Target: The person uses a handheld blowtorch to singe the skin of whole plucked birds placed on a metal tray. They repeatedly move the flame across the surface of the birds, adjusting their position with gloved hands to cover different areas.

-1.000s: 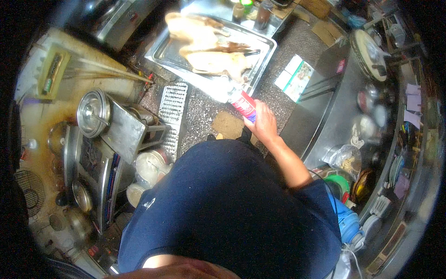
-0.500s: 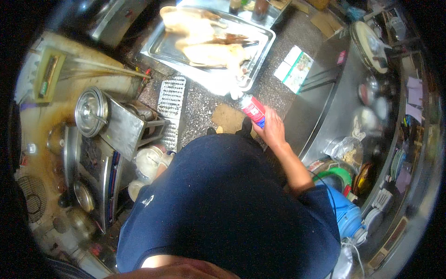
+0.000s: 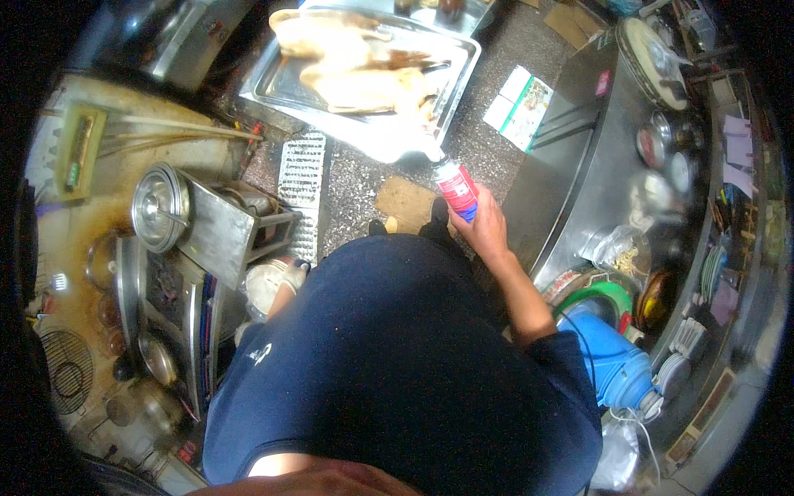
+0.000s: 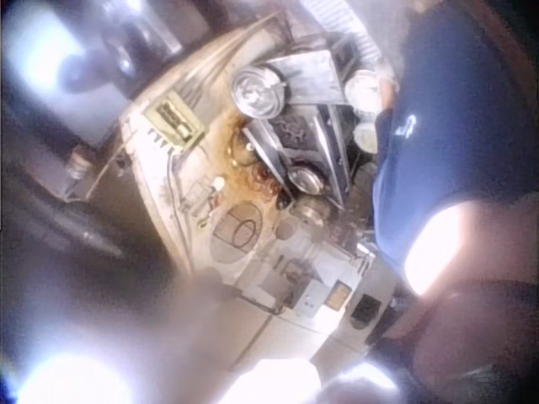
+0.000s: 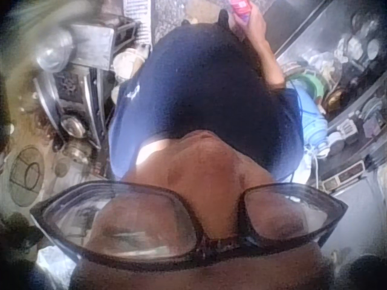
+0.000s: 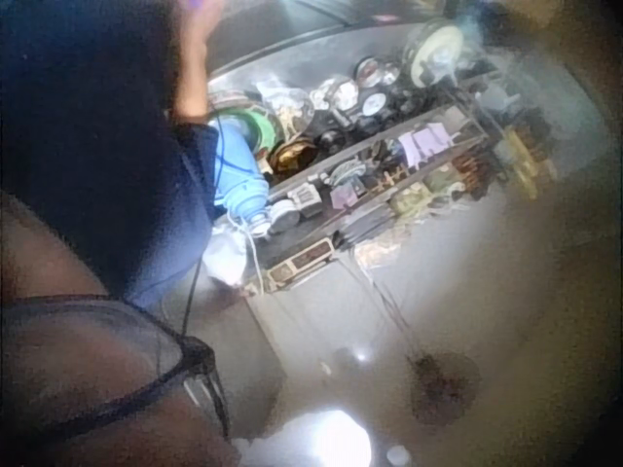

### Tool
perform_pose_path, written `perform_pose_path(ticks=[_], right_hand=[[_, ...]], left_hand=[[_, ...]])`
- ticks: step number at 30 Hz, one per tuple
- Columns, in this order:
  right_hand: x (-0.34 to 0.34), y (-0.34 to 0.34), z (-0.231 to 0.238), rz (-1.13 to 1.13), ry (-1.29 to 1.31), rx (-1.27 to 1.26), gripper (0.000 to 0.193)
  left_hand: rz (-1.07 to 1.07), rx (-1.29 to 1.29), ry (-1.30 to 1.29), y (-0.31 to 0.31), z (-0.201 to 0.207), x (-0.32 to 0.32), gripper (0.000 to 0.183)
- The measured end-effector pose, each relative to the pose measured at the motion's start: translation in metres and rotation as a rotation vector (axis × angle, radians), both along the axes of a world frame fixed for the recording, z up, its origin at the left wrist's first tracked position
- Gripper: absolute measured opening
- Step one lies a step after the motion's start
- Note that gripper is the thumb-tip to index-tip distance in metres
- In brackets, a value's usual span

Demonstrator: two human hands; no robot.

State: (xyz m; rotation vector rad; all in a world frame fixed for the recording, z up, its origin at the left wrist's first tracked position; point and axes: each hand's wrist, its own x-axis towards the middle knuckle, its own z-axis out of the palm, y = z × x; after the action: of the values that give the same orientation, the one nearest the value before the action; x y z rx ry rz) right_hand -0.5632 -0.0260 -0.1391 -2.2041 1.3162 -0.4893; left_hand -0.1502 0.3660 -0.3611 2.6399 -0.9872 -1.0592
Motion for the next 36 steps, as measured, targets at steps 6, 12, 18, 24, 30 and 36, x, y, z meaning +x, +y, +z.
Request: perform_pose_path(ticks=[6,12,18,24,30,36], right_hand=[[-0.002,0.002,0.003,-0.080,0.008,0.188,0.081],[-0.002,-0.003,-0.001,-0.073,-0.029,0.217,0.079],[0.008,-0.014,-0.009,-0.137,-0.244,0.272,0.067],[0.020,-0.037,-0.020,-0.248,-0.443,0.453,0.055],[0.026,-0.051,-0.023,-0.300,-0.558,0.498,0.042],[0.021,-0.059,-0.026,-0.293,-0.606,0.532,0.040]], left_hand=[[0.080,0.042,0.058,0.004,-0.006,-0.004,0.040],[0.208,0.063,0.076,0.012,-0.012,-0.012,0.036],[0.155,0.076,0.059,0.008,0.013,-0.022,0.033],[0.101,0.047,0.019,0.010,0.003,-0.015,0.036],[0.268,0.008,0.112,0.007,0.020,-0.021,0.035],[0.274,0.061,0.082,0.012,0.012,-0.019,0.036]])
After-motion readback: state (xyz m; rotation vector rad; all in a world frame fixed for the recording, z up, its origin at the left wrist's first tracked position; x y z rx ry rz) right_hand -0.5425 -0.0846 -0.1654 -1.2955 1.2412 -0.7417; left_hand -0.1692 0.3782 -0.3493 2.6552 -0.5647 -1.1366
